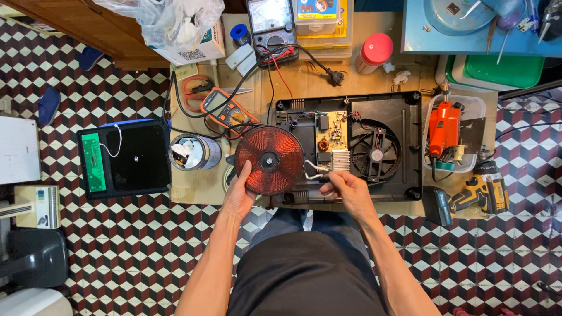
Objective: The person uses a cordless drill to remove and reinstall screws on a disassembled electronic device with a visible copper coil and circuit board. They handle the copper coil, adjust wires, and use a multimeter to test connections on the workbench.
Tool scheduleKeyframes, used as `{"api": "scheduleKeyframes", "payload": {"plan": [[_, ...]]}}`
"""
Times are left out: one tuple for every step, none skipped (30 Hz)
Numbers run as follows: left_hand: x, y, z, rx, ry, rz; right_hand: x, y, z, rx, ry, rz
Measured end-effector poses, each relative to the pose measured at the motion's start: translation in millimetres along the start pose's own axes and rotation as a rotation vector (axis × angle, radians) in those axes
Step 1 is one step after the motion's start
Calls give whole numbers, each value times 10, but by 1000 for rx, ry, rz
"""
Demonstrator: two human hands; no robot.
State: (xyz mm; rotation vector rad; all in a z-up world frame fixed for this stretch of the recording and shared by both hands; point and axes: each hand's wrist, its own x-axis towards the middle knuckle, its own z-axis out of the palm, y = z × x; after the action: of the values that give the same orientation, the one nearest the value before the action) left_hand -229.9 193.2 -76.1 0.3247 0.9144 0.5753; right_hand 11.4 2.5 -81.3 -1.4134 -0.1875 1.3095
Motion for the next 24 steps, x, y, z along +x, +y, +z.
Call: {"api": "scheduleKeyframes", "payload": {"plan": [[44, -37, 8, -15, 6, -3, 89, 44, -7, 44, 50, 18], [83, -73, 14, -30, 11, -6, 181, 70, -24, 0, 94, 18], [113, -103, 12, -38, 7, -17, 275, 87, -34, -44, 136, 17], [145, -136, 11, -46, 3, -28, 350, 103, -45, -89, 177, 17], [165, -168, 1, -54, 0, -41, 396, 123, -64, -83, 199, 39], [184, -187, -19, -59, -17, -36, 437, 141, -80, -77, 222, 60], [208, -212, -38, -66, -32, -32, 458, 162, -105, -71, 246, 84], [231, -230, -62, -72, -47, -29, 470, 179, -132, -52, 230, 96], [251, -241, -84, -52, -37, -37, 476, 185, -161, -34, 214, 107], [271, -242, -105, -31, -26, -45, 470, 184, -187, -15, 197, 118], [280, -234, -125, -11, -15, -49, 463, 175, -202, 1, 188, 123], [281, -232, -136, 101, 17, -61, 443, 162, -212, 17, 179, 128], [277, -217, -145, 214, 49, -71, 429, 144, -202, 34, 168, 132], [266, -203, -146, 326, 81, -81, 415, 119, -187, 58, 158, 130], [257, -193, -136, 385, 93, -86, 388, 91, -175, 84, 153, 127], [239, -186, -121, 444, 104, -90, 361, 57, -166, 110, 148, 125], [228, -179, -98, 505, 113, -96, 330, 26, -155, 127, 133, 114], [216, -170, -73, 528, 142, -117, 298, -4, -142, 145, 119, 104], [205, -161, -45, 550, 170, -137, 278, -39, -131, 162, 105, 92], [199, -156, -16, 573, 198, -157, 266, -73, -121, 207, 99, 95], [187, -151, 4, 532, 174, -157, 256, -98, -111, 253, 92, 99], [175, -145, 17, 492, 151, -158, 250, -116, -108, 299, 85, 103], [172, -141, 29, 454, 127, -160, 243, -121, -108, 343, 100, 109], [166, -140, 35, 447, 114, -151, 239, -118, -114, 387, 115, 115]]}}
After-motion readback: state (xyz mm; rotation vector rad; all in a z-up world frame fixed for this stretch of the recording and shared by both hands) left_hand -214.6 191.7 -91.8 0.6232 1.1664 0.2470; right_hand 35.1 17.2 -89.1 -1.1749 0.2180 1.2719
